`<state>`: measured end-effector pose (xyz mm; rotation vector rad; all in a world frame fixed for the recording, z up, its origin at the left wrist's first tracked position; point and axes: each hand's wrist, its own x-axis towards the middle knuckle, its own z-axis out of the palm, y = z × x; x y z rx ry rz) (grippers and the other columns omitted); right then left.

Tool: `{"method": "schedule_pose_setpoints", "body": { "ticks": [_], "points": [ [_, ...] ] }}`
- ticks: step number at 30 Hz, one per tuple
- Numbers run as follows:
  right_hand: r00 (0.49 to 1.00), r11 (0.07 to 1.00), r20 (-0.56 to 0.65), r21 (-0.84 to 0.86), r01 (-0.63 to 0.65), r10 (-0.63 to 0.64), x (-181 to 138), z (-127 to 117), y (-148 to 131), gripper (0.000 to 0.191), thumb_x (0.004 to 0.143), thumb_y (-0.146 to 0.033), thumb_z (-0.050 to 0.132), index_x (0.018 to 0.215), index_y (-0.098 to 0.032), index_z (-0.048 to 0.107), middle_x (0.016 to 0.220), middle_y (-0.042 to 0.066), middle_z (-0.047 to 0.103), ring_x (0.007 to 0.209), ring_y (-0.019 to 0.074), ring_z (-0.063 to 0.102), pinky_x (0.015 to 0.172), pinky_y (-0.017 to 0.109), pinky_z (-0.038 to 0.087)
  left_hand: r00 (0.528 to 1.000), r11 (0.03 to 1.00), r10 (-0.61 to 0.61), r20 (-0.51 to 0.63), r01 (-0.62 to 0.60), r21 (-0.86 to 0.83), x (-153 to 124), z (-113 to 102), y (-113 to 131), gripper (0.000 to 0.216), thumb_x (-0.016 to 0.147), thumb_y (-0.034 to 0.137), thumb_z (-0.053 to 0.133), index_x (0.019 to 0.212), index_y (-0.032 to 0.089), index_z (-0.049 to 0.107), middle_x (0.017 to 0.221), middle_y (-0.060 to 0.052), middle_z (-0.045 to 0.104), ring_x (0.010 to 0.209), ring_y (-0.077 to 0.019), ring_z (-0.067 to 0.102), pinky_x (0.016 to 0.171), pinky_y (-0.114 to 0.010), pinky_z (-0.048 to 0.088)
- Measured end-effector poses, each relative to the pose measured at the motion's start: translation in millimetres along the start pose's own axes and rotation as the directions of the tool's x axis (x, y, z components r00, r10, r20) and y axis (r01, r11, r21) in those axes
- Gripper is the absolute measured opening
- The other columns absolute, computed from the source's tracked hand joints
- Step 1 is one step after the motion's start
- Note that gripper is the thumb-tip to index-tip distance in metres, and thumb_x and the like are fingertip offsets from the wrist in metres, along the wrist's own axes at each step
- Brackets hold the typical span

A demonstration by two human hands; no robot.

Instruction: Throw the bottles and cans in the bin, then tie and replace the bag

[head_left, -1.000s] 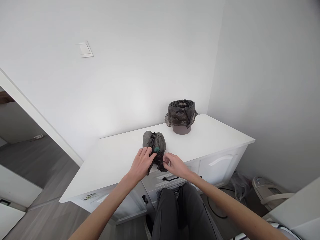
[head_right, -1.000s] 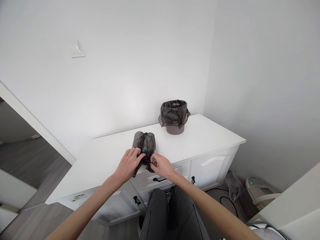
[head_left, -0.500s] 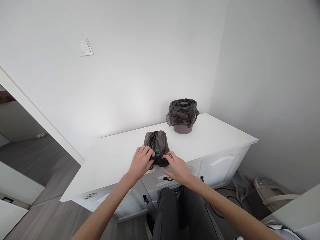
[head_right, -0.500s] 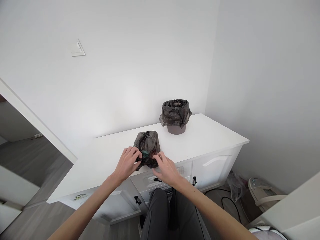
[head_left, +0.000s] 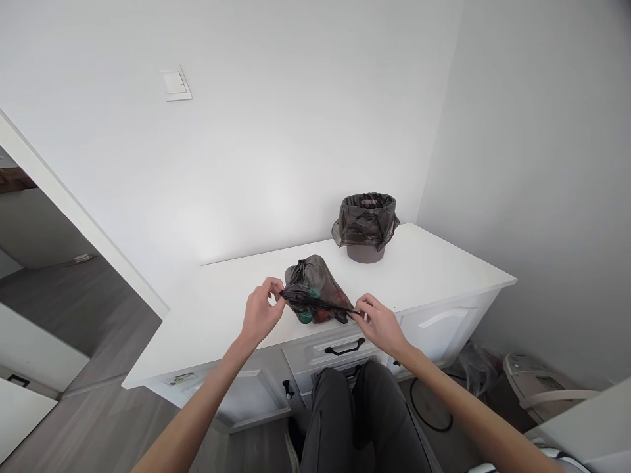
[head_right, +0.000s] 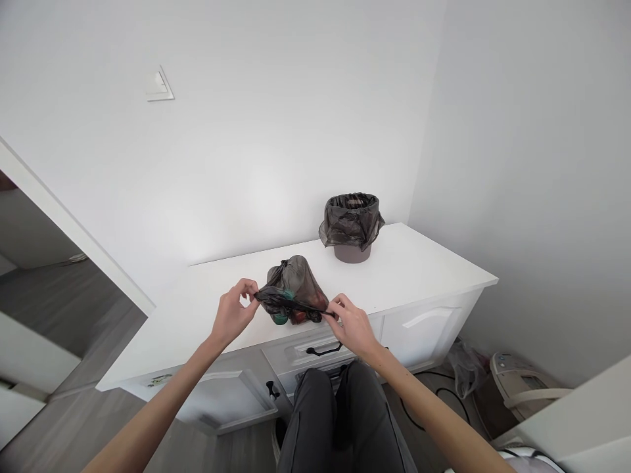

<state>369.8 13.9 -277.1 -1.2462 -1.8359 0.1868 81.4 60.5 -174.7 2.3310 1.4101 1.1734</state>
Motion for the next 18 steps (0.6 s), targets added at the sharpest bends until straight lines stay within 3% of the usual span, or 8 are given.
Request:
{"method": "schedule_pose_setpoints", "body": {
  "ticks": [4,7,10,13,15,18],
  "points": [
    [0.993,0.994,-0.05,-0.02,-0.11,0.109,-10,-2,19,0.028,0.105,-0.04,0.048,0.086,-0.024,0.061,0.095,0.004,0.063,0.069,0.0148,0.063,0.063,0.028,0.05,0.99,0.985,-0.11,-0.086,0.097,-0.143,3,-6,17,0.007,0.088,0.028,0.058,0.091,0.025,0.053,0.075,0.002,0.059,0.073,-0.0158,0.052,0.058,-0.025,0.038],
    [0.986,0.994,-0.136,-0.038,-0.1,0.094,-15,5,14,0.018,0.103,-0.036,0.052,0.109,-0.024,0.064,0.108,0.008,0.064,0.086,0.0205,0.068,0.074,0.033,0.055,0.985,0.972,-0.141,-0.098,0.119,-0.205,6,-10,35,0.008,0.084,0.026,0.059,0.088,0.025,0.052,0.072,0.003,0.056,0.071,-0.015,0.051,0.056,-0.024,0.035],
    [0.989,0.999,-0.141,-0.013,0.045,-0.046,-18,18,-15,0.027,0.101,-0.029,0.055,0.126,-0.025,0.061,0.121,0.012,0.064,0.105,0.026,0.067,0.092,0.042,0.056,0.993,0.971,-0.096,-0.065,0.079,-0.225,10,-9,52,0.011,0.078,0.021,0.058,0.086,0.025,0.051,0.071,0.004,0.055,0.069,-0.014,0.05,0.056,-0.024,0.033],
    [0.983,0.982,-0.015,0.058,0.182,-0.181,-15,32,-54,0.037,0.1,-0.021,0.053,0.137,-0.027,0.056,0.129,0.012,0.063,0.113,0.0256,0.066,0.096,0.042,0.056,0.997,0.969,-0.071,-0.01,0.066,-0.239,13,-6,67,0.013,0.076,0.019,0.057,0.086,0.025,0.051,0.07,0.005,0.054,0.067,-0.0135,0.048,0.056,-0.025,0.032],
    [0.983,0.981,0.038,0.088,0.174,-0.178,-9,41,-75,0.048,0.099,-0.02,0.052,0.146,-0.026,0.047,0.138,0.013,0.059,0.111,0.0249,0.067,0.091,0.04,0.058,0.994,0.95,-0.096,0.045,0.105,-0.293,15,-4,73,0.013,0.076,0.019,0.058,0.086,0.025,0.052,0.07,0.005,0.053,0.067,-0.0134,0.048,0.056,-0.025,0.032],
    [0.992,0.992,0.113,0.115,0.05,-0.063,-1,47,-92,0.058,0.096,-0.02,0.053,0.151,-0.022,0.037,0.14,0.017,0.056,0.095,0.0234,0.07,0.074,0.038,0.06,0.971,0.857,-0.191,0.145,0.237,-0.458,17,-3,75,0.01,0.079,0.021,0.058,0.086,0.024,0.053,0.07,0.005,0.052,0.067,-0.0125,0.048,0.06,-0.025,0.035]
  ]
}}
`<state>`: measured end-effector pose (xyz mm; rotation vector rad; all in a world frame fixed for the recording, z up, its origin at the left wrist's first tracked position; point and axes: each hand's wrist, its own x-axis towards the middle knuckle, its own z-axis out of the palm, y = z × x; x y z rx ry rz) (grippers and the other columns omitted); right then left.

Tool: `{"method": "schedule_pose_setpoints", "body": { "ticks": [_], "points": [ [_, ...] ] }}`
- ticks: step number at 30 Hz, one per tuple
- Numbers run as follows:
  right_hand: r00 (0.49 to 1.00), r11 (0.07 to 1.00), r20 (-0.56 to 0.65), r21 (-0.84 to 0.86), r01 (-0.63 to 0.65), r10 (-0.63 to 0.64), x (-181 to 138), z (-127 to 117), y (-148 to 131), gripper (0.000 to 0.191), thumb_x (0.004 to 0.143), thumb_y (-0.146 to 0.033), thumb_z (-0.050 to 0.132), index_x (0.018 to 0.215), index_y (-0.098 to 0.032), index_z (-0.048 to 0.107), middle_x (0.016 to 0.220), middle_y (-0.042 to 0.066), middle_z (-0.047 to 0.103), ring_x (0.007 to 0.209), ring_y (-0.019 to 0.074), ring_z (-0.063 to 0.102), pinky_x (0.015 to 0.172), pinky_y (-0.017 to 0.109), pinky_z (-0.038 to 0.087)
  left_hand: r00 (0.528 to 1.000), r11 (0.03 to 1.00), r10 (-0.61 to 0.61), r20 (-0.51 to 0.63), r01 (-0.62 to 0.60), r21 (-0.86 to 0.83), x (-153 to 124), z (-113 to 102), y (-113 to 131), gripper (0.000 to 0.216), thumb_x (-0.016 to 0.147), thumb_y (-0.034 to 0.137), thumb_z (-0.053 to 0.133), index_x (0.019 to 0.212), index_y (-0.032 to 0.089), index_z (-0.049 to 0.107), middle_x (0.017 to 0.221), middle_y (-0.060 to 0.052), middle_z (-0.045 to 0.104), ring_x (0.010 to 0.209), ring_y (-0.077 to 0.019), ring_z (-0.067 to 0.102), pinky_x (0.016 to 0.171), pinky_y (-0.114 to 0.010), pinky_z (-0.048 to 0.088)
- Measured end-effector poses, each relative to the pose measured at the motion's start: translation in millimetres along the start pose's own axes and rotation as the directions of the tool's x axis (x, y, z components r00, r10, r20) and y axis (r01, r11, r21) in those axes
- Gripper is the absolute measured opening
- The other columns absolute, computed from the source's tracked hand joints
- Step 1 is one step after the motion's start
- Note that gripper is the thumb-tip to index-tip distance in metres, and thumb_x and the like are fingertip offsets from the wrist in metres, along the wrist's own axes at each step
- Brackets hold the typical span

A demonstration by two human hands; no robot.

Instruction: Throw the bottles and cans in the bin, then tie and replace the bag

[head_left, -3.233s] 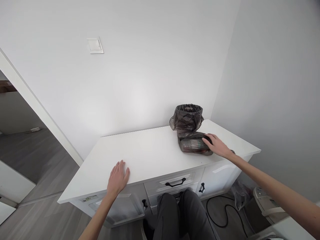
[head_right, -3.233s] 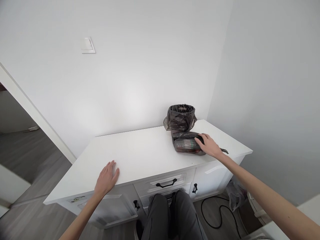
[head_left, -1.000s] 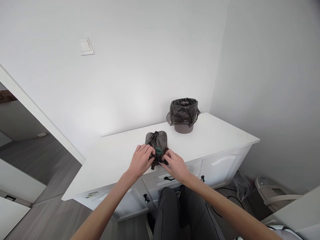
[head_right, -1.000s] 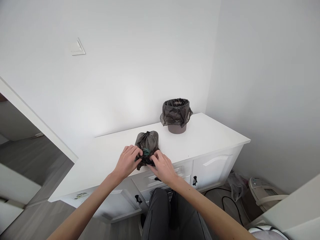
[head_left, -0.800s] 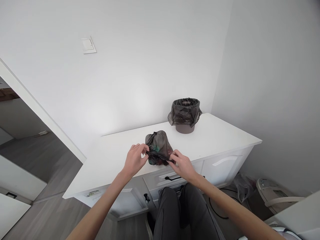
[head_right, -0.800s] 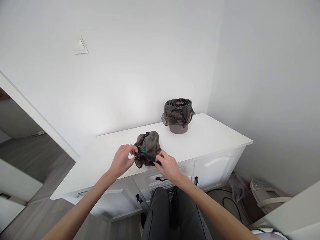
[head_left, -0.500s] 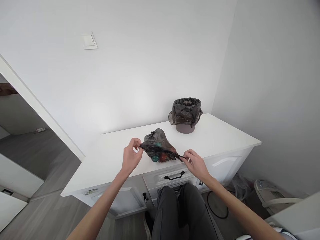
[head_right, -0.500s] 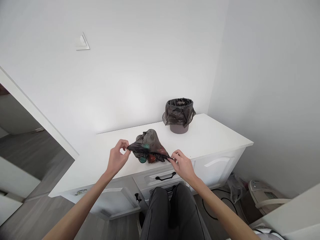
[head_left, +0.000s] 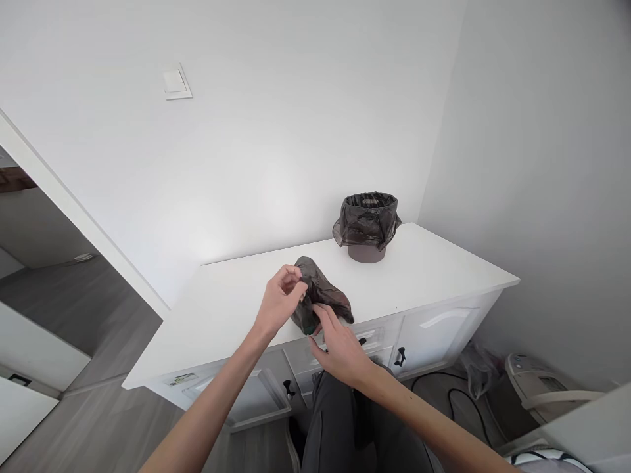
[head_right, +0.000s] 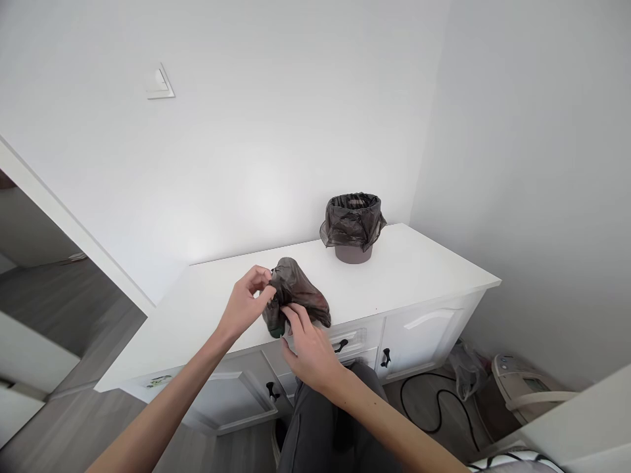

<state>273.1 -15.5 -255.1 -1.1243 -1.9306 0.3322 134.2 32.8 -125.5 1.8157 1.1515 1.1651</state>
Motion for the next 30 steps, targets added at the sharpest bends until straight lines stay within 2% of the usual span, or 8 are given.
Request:
{"method": "schedule_pose_setpoints", "body": {
  "ticks": [4,10,12,14,17,23,26,30],
  "points": [
    [0.997,0.996,0.059,0.068,-0.057,0.053,-3,1,1,0.052,0.095,-0.02,0.053,0.145,-0.022,0.041,0.12,0.012,0.065,0.093,0.0236,0.07,0.077,0.04,0.06,0.985,0.945,-0.169,-0.047,0.148,-0.291,3,-3,-9,0.013,0.08,0.026,0.066,0.088,0.024,0.055,0.072,0.006,0.052,0.065,-0.0107,0.047,0.063,-0.024,0.037],
    [0.996,0.99,-0.093,0.139,0.005,0.008,-21,-3,18,0.062,0.097,-0.02,0.054,0.154,-0.021,0.03,0.114,0.011,0.067,0.102,0.0237,0.07,0.087,0.041,0.061,0.933,0.749,-0.35,-0.091,0.22,-0.626,13,-16,-26,0.02,0.074,0.028,0.076,0.081,0.02,0.058,0.076,0.003,0.056,0.065,-0.0098,0.049,0.057,-0.024,0.039],
    [0.996,0.994,-0.083,0.096,0.044,-0.036,-24,-7,21,0.061,0.098,-0.02,0.054,0.155,-0.023,0.032,0.118,0.011,0.068,0.108,0.0253,0.069,0.091,0.043,0.06,0.909,0.71,-0.407,-0.094,0.25,-0.659,16,-19,-29,0.019,0.072,0.027,0.076,0.078,0.019,0.06,0.072,0.003,0.055,0.061,-0.0096,0.047,0.053,-0.025,0.038],
    [0.993,0.994,-0.067,0.034,0.103,-0.101,-25,-10,22,0.052,0.099,-0.019,0.054,0.149,-0.025,0.043,0.118,0.011,0.069,0.111,0.0265,0.068,0.092,0.044,0.06,0.892,0.688,-0.444,-0.086,0.278,-0.67,17,-23,-32,0.018,0.071,0.027,0.076,0.076,0.019,0.061,0.067,0.003,0.053,0.057,-0.0094,0.046,0.05,-0.025,0.037],
    [0.983,0.985,-0.062,-0.025,0.17,-0.171,-28,-12,23,0.037,0.1,-0.016,0.053,0.136,-0.025,0.055,0.11,0.009,0.069,0.105,0.0262,0.067,0.086,0.043,0.06,0.89,0.688,-0.448,-0.088,0.28,-0.67,19,-29,-36,0.017,0.071,0.027,0.076,0.075,0.019,0.061,0.066,0.003,0.053,0.055,-0.0096,0.046,0.047,-0.025,0.036],
    [0.98,0.978,-0.04,-0.083,0.189,-0.192,-41,-2,34,0.012,0.097,-0.016,0.06,0.107,-0.022,0.062,0.101,0.008,0.065,0.097,0.0251,0.065,0.078,0.039,0.058,0.877,0.647,-0.46,-0.143,0.22,-0.73,27,-51,-42,0.014,0.074,0.023,0.075,0.077,0.018,0.062,0.069,0.003,0.055,0.057,-0.0102,0.053,0.052,-0.024,0.046],
    [0.983,0.975,-0.015,-0.127,0.18,-0.184,-46,2,41,0.01,0.094,-0.013,0.062,0.1,-0.022,0.061,0.102,0.008,0.066,0.1,0.026,0.064,0.081,0.04,0.058,0.878,0.621,-0.456,-0.146,0.196,-0.759,34,-65,-44,0.015,0.074,0.023,0.076,0.078,0.018,0.062,0.069,0.003,0.055,0.057,-0.0108,0.055,0.052,-0.024,0.048],
    [0.984,0.979,-0.071,-0.138,0.15,-0.161,-46,0,48,0.015,0.089,-0.008,0.059,0.093,-0.022,0.06,0.121,0.011,0.068,0.116,0.0277,0.064,0.093,0.045,0.059,0.872,0.622,-0.453,-0.187,0.159,-0.766,46,-89,-42,0.016,0.074,0.021,0.075,0.076,0.02,0.06,0.068,0.003,0.053,0.057,-0.011,0.054,0.052,-0.024,0.047]
  ]
}}
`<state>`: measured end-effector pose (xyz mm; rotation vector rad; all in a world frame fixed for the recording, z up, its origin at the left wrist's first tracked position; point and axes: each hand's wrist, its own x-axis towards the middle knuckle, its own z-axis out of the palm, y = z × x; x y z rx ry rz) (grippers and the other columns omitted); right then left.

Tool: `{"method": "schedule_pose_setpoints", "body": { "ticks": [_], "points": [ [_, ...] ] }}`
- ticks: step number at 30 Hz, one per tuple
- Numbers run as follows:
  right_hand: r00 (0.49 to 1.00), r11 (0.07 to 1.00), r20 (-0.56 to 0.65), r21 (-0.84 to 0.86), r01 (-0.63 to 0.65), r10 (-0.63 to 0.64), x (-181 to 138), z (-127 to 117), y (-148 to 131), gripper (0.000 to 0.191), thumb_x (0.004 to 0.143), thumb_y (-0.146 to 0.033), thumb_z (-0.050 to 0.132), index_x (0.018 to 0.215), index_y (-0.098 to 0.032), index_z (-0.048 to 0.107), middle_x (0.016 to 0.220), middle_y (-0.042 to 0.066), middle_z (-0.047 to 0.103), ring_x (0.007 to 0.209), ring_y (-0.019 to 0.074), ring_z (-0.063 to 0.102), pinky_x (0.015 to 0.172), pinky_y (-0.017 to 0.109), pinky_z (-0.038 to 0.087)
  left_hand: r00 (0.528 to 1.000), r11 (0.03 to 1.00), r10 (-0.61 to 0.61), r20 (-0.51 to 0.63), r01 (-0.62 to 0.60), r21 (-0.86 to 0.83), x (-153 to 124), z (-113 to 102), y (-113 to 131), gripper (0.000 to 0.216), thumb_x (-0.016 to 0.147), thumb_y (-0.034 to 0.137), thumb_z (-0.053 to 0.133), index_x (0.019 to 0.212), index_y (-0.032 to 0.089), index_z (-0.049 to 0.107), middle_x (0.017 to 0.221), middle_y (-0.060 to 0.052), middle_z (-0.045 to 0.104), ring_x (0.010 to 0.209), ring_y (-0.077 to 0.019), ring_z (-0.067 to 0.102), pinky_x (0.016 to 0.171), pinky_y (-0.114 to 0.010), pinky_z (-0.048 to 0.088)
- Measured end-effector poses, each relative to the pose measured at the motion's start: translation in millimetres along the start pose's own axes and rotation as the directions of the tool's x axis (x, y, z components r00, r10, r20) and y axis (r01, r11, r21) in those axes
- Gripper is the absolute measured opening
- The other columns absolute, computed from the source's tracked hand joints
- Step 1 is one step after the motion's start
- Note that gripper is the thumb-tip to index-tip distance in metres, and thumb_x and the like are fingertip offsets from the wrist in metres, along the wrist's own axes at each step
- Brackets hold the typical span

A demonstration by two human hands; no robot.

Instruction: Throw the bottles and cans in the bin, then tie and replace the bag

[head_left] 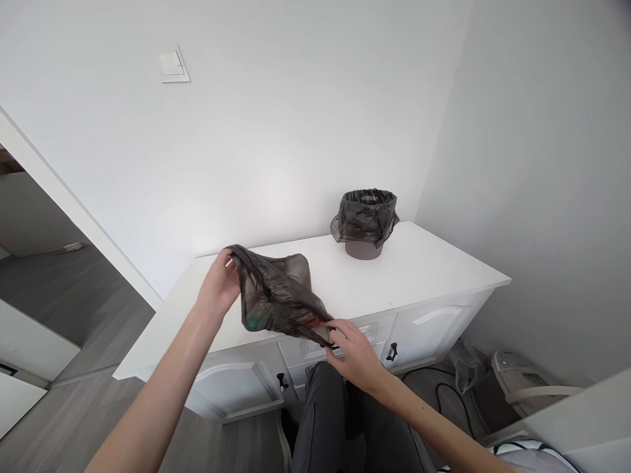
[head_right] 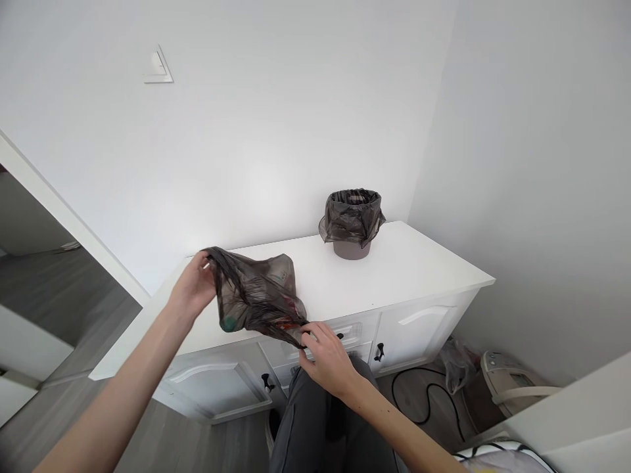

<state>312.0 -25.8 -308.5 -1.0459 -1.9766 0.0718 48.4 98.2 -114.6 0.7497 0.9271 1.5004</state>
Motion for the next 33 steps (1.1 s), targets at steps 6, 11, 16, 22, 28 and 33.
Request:
{"method": "schedule_pose_setpoints", "body": {
  "ticks": [6,11,16,22,28,33],
  "points": [
    [0.992,0.994,0.071,-0.038,-0.101,0.104,-1,14,13,0.012,0.088,-0.012,0.061,0.094,-0.021,0.065,0.157,0.013,0.047,0.147,0.0324,0.045,0.112,0.053,0.05,0.991,0.973,0.133,-0.031,-0.124,0.194,-3,-3,12,0.017,0.073,0.027,0.076,0.077,0.021,0.061,0.079,0.0,0.063,0.069,-0.0134,0.056,0.059,-0.025,0.046],
    [0.975,0.993,0.187,-0.037,-0.115,0.12,10,49,12,0.01,0.081,-0.017,0.072,0.09,-0.021,0.07,0.164,0.013,0.032,0.146,0.0363,0.044,0.108,0.051,0.05,0.976,0.922,0.215,0.022,-0.21,0.326,-3,-15,-5,0.029,0.071,0.034,0.081,0.09,0.018,0.066,0.091,-0.003,0.07,0.09,-0.0163,0.063,0.076,-0.027,0.046],
    [0.95,0.98,0.242,-0.063,-0.189,0.198,50,82,3,0.013,0.081,-0.021,0.074,0.094,-0.021,0.072,0.143,0.014,0.047,0.123,0.0325,0.056,0.1,0.046,0.051,0.966,0.931,0.254,-0.05,-0.231,0.281,10,-29,-4,0.027,0.068,0.027,0.08,0.087,0.019,0.062,0.091,-0.001,0.07,0.091,-0.0147,0.064,0.084,-0.028,0.047],
    [0.921,0.948,0.233,-0.146,-0.284,0.312,100,98,-6,0.015,0.086,-0.02,0.066,0.101,-0.019,0.068,0.121,0.013,0.054,0.106,0.0283,0.06,0.096,0.043,0.049,0.958,0.922,0.266,-0.109,-0.22,0.319,27,-36,5,0.023,0.071,0.024,0.073,0.089,0.019,0.059,0.091,-0.002,0.067,0.088,-0.0151,0.063,0.086,-0.03,0.048],
    [0.942,0.949,0.125,-0.081,-0.305,0.313,93,90,-11,0.036,0.085,-0.017,0.063,0.12,-0.016,0.061,0.127,0.016,0.055,0.117,0.0298,0.056,0.103,0.045,0.047,0.704,0.4,0.709,0.045,-0.454,0.796,-13,-59,-23,0.037,0.081,0.028,0.067,0.114,0.021,0.053,0.117,-0.01,0.061,0.118,-0.027,0.058,0.104,-0.044,0.045],
    [0.992,0.99,-0.019,-0.07,-0.126,0.125,71,84,-38,0.052,0.083,-0.028,0.068,0.133,-0.02,0.057,0.147,0.016,0.046,0.145,0.0375,0.031,0.122,0.059,0.027,0.691,-0.139,0.435,0.577,-0.582,0.801,-54,-84,-66,0.02,0.096,0.034,0.052,0.113,0.025,0.055,0.116,-0.012,0.067,0.112,-0.0322,0.062,0.099,-0.047,0.046]
  ]
}}
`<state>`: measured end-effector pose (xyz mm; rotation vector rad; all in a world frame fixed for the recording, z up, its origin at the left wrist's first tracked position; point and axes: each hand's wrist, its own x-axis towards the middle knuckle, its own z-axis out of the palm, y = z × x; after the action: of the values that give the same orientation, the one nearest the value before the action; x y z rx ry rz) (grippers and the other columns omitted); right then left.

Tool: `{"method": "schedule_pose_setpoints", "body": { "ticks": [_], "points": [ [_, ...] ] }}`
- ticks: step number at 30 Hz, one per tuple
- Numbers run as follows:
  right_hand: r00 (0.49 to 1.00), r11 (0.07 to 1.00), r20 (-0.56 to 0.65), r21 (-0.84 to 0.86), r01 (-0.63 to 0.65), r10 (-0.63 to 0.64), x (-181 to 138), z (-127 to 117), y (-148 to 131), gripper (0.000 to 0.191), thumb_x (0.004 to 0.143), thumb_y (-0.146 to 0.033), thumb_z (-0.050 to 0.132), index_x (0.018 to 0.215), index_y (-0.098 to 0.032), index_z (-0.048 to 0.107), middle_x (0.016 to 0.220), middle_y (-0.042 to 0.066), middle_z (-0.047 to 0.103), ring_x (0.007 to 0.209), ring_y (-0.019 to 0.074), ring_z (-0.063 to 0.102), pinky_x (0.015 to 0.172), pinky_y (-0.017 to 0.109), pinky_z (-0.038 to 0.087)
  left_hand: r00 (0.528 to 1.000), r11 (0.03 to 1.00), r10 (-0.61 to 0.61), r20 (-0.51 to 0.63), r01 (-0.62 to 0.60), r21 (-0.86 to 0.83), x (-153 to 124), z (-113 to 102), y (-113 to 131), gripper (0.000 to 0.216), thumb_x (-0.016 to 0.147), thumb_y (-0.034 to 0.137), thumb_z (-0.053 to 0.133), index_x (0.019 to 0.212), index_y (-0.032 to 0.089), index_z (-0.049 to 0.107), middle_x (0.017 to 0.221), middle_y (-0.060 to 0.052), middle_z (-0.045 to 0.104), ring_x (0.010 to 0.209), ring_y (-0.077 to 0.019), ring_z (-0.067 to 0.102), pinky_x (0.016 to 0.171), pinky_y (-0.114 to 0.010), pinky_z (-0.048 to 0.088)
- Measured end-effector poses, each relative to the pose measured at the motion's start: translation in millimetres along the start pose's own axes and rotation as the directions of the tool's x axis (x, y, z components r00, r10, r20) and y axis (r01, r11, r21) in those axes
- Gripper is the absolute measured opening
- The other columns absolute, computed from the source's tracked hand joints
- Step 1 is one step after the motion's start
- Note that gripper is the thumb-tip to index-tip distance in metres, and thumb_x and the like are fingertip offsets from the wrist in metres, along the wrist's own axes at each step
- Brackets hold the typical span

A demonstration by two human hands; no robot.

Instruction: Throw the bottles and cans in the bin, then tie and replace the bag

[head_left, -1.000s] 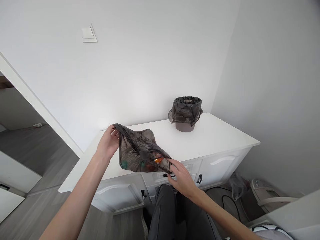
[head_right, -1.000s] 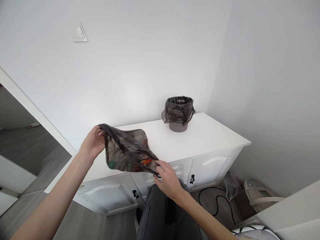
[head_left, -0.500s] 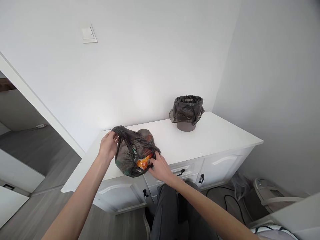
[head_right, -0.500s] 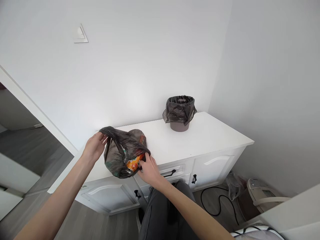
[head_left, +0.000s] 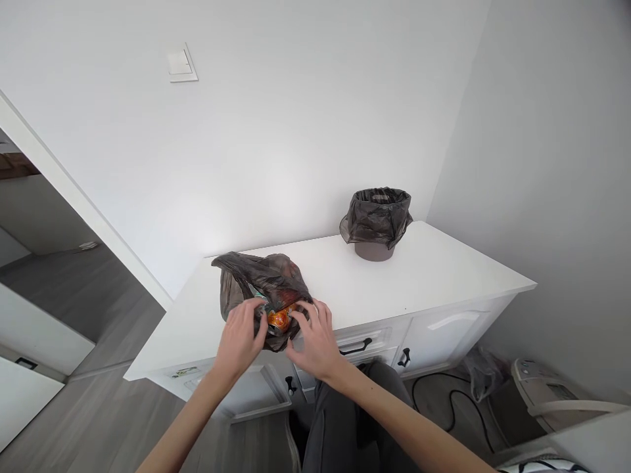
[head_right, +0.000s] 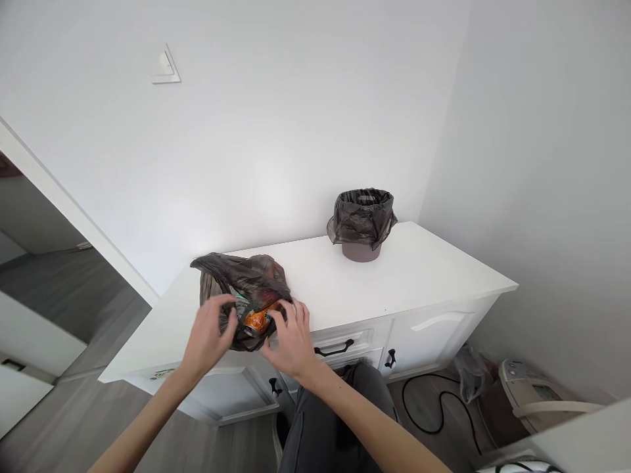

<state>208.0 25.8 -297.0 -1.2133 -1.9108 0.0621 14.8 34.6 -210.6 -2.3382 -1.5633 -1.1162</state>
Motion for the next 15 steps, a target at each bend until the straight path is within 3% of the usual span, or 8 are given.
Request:
{"method": "schedule_pose_setpoints", "body": {
  "ticks": [2,7,11,15],
  "points": [
    [0.998,0.998,-0.015,0.004,0.068,-0.068,-1,-2,-10,0.05,0.086,-0.026,0.064,0.135,-0.021,0.057,0.146,0.014,0.049,0.146,0.0369,0.029,0.124,0.062,0.022,0.995,0.99,0.022,0.102,-0.036,0.138,-16,9,-8,0.023,0.101,0.038,0.046,0.115,0.024,0.056,0.115,-0.013,0.068,0.109,-0.0327,0.064,0.096,-0.047,0.046],
    [0.97,0.977,0.112,0.006,0.215,-0.215,23,-2,-13,0.055,0.085,-0.024,0.061,0.14,-0.022,0.055,0.145,0.013,0.052,0.143,0.0379,0.035,0.123,0.063,0.023,0.996,0.908,-0.043,0.083,0.005,0.42,-38,16,-36,0.042,0.102,0.052,0.042,0.121,0.016,0.054,0.117,-0.019,0.067,0.105,-0.0359,0.068,0.092,-0.048,0.048],
    [0.937,0.969,0.26,-0.015,0.245,-0.233,42,3,2,0.061,0.084,-0.03,0.065,0.143,-0.018,0.053,0.144,0.017,0.052,0.139,0.04,0.04,0.119,0.061,0.032,0.987,0.87,-0.097,0.129,0.021,0.492,-44,14,-46,0.046,0.102,0.058,0.036,0.108,0.017,0.056,0.103,-0.019,0.069,0.089,-0.0348,0.07,0.082,-0.045,0.051],
    [0.927,0.965,0.292,-0.044,0.257,-0.234,45,3,11,0.063,0.083,-0.03,0.068,0.144,-0.02,0.053,0.147,0.016,0.051,0.143,0.0413,0.037,0.114,0.058,0.038,0.974,0.877,-0.131,0.184,0.027,0.48,-38,23,-47,0.042,0.102,0.057,0.034,0.092,0.022,0.053,0.085,-0.014,0.068,0.084,-0.0362,0.071,0.079,-0.046,0.051]
  ]
}}
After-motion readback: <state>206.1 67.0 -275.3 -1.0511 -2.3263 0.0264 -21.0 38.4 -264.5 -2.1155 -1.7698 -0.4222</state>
